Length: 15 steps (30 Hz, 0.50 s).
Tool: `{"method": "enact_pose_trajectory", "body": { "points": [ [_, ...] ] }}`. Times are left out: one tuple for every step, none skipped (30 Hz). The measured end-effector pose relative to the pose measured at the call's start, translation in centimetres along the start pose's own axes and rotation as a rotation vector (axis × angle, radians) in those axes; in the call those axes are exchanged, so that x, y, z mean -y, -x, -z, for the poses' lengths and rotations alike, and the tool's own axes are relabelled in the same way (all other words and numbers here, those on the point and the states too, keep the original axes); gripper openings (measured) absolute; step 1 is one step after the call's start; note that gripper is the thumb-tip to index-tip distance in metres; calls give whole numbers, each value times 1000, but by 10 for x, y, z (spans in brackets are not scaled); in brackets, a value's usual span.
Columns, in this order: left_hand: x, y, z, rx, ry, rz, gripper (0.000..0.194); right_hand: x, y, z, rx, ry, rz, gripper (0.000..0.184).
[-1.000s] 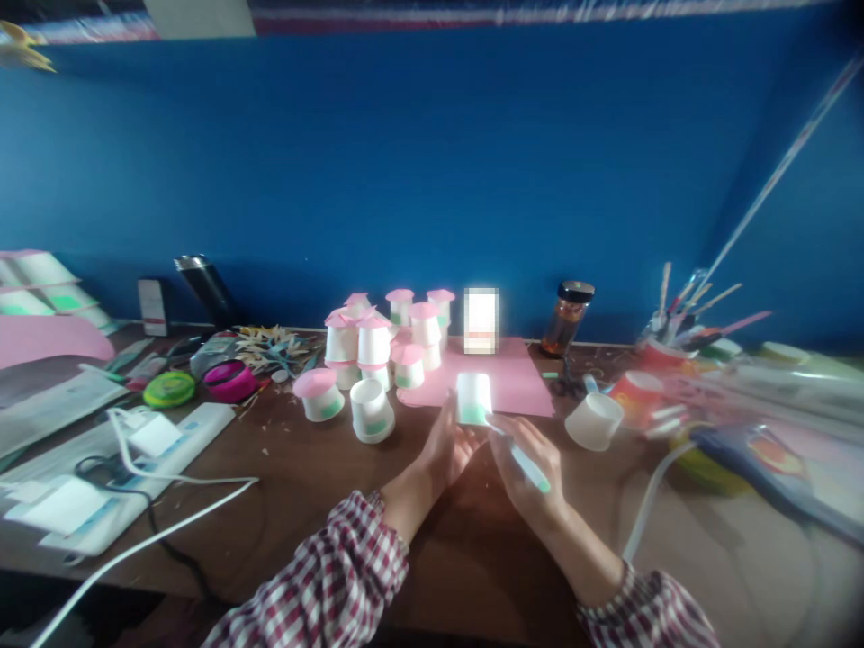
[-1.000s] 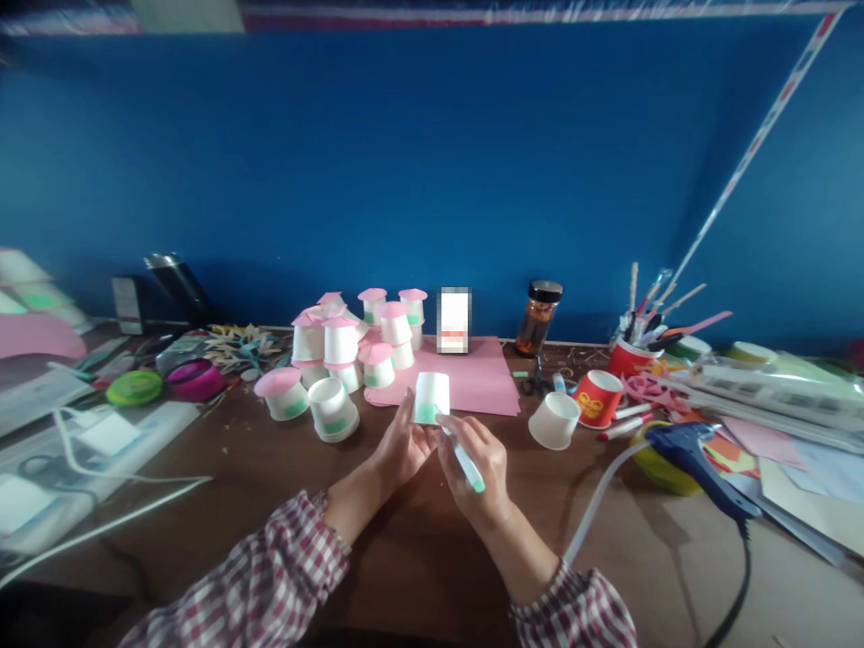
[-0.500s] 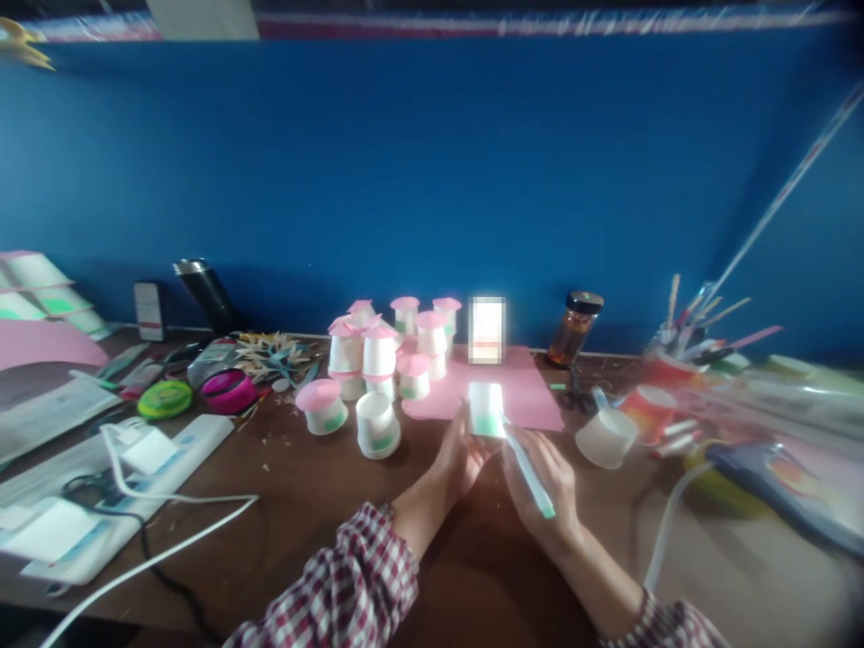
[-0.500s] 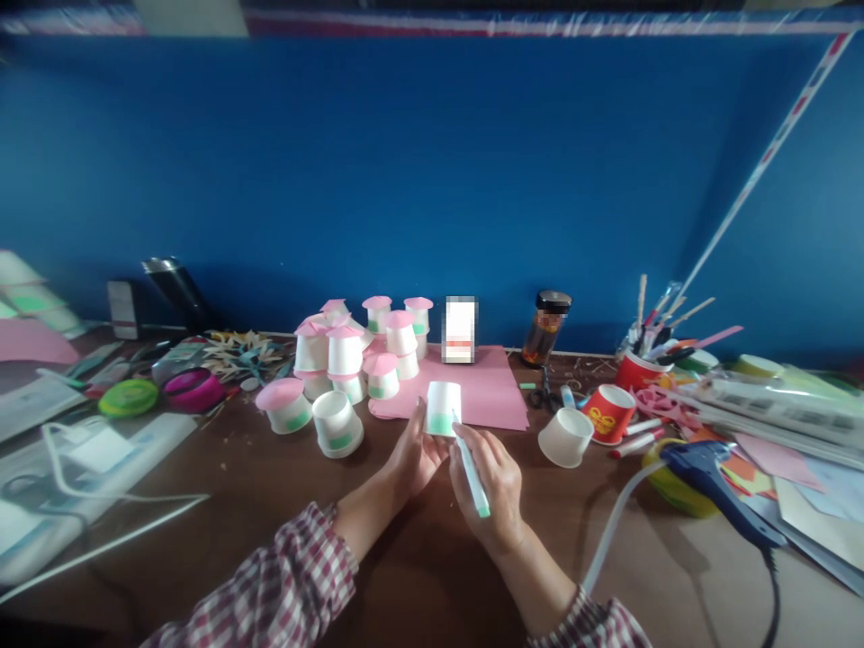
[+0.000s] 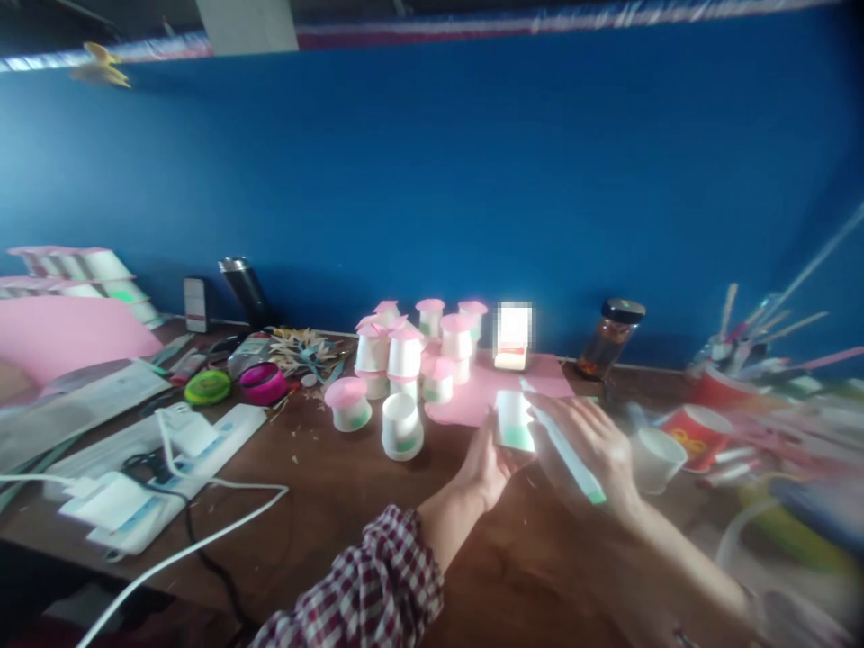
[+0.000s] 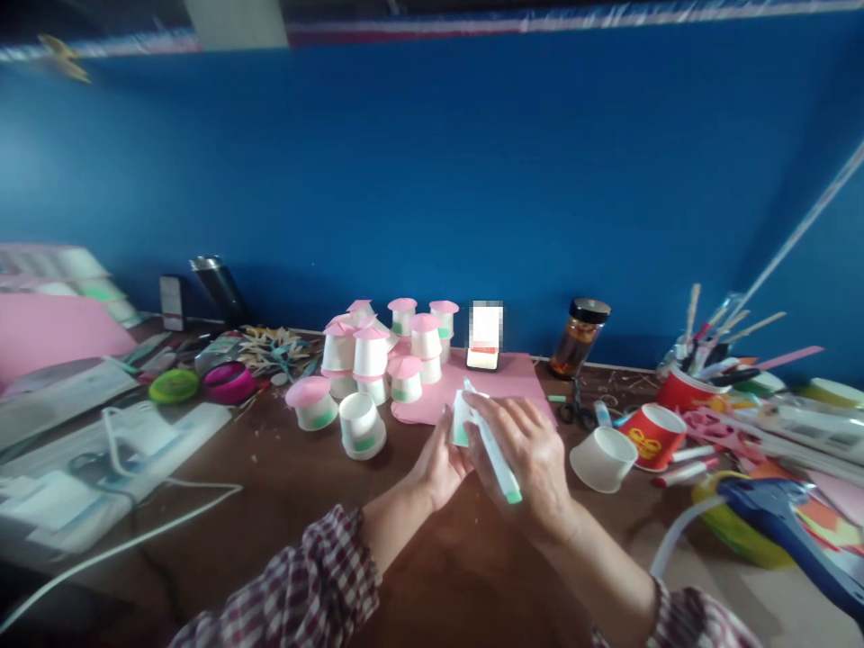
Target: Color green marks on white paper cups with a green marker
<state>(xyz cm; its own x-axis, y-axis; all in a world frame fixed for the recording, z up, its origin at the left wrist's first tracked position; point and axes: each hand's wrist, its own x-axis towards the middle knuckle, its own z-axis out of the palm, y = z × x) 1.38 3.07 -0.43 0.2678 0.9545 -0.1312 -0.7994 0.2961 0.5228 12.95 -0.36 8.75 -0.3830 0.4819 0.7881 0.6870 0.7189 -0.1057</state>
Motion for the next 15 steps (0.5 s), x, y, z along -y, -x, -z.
{"method": "enact_pose_trajectory", "body": {
  "points": [
    [0,0,0,2,-1,4,48,-2,-4,1,-9,38,17,32],
    [-1,0,0,12,-4,4,49,-3,-7,2,-50,67,44,31],
    [-2,0,0,22,-5,4,50,-3,-7,1,-83,77,62,31],
    [-2,1,0,31,-5,4,51,-2,-6,-1,-106,74,73,31],
    [-3,1,0,33,-1,6,52,-1,-3,-3,-104,58,86,33],
    [-4,1,-1,32,5,13,54,1,2,-5,-110,50,96,35],
    [-4,1,-1,35,11,24,56,3,7,-7,-105,50,118,35],
    [-4,1,-2,32,17,36,58,5,13,-10,-72,56,139,36],
    [-4,1,-2,31,21,52,60,6,20,-12,-76,64,141,36],
    [-3,0,-1,27,25,60,62,6,26,-14,-67,68,143,36],
    [-2,-1,0,21,29,65,64,5,32,-16,-33,69,142,38],
    [-1,-3,1,16,32,75,65,3,37,-18,-46,73,134,38],
    [0,-4,2,3,34,73,67,1,42,-19,-62,85,128,37],
    [1,-5,3,-7,36,78,67,-2,46,-20,-48,98,131,36],
    [1,-6,4,-15,38,76,67,-5,50,-21,-55,116,122,36]
  ]
}}
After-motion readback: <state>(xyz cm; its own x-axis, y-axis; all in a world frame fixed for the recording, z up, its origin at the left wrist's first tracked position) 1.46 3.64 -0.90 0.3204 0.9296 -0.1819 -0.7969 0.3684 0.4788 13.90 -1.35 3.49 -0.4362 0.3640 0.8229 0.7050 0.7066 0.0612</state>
